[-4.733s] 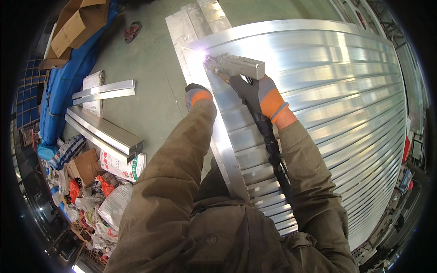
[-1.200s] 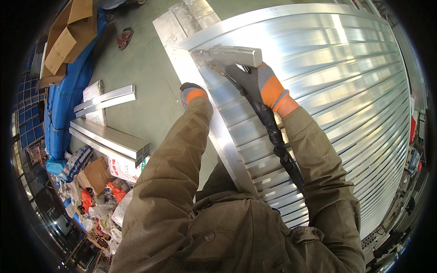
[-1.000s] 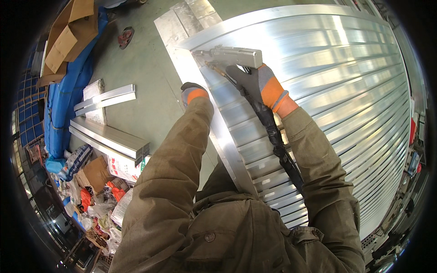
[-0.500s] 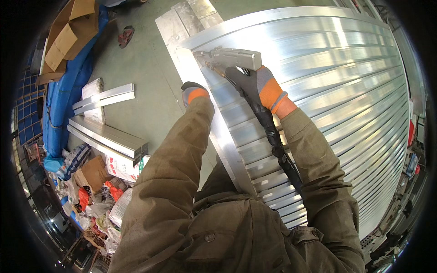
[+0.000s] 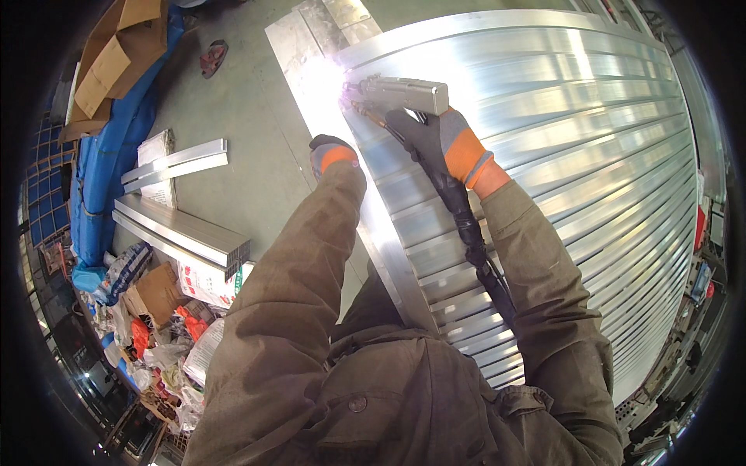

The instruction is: The person welds a metal frame using a handheld welding torch. They position the torch along the seams of a large corrugated metal panel, creating bright sparks as they move steadily along the joint. The person repositions the panel and continues welding along different edges.

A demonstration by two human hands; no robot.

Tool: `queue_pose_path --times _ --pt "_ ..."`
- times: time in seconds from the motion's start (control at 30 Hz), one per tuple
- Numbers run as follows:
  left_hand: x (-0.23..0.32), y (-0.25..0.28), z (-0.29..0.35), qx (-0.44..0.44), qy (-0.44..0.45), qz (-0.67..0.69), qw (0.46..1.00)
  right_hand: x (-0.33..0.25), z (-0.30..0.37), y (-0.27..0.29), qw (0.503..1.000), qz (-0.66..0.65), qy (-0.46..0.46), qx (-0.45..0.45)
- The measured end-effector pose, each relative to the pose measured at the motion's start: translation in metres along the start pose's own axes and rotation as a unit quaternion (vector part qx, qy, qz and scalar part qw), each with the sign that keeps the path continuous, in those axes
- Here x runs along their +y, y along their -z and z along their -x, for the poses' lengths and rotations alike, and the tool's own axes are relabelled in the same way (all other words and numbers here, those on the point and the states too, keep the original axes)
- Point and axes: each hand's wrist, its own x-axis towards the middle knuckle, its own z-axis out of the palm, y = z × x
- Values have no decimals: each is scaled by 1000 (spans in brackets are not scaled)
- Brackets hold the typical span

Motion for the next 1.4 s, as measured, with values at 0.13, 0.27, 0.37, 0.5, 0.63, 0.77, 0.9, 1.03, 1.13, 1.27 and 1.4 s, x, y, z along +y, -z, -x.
queue_pose_path --times 0.13,0.27,0.37,0.5,0.63,0.77,0.9,1.03,1.13,1.27,1.4 --pt "1 3 2 -3 -4 0 1000 -2 -3 7 998 39 -26 -34" --pt "-1 2 2 -25 -15 -9 1000 -5 -5 11 996 54 -43 -49" --pt "0 -5 -1 13 1 -13 1000 -6 -4 12 998 25 -28 -40" --pt "2 -9 -6 40 -3 -31 999 -10 -3 14 999 -3 -16 -30" --pt "4 -4 11 61 2 -38 997 -14 -4 19 999 20 -21 -41" --pt "4 11 39 67 27 -22 997 -19 -4 23 998 18 -27 -57" --pt "-1 25 33 -55 -9 -17 998 -25 -4 30 995 36 -42 -88" --pt "5 0 18 86 22 -59 994 -28 -4 34 994 19 -40 -101" --pt "10 -14 14 141 42 -94 985 -26 -4 36 993 9 -47 -106" --pt "6 2 23 56 23 -23 998 -29 -9 39 991 6 -50 -127" --pt "9 12 38 88 47 -85 991 -34 -7 46 990 13 -51 -134"
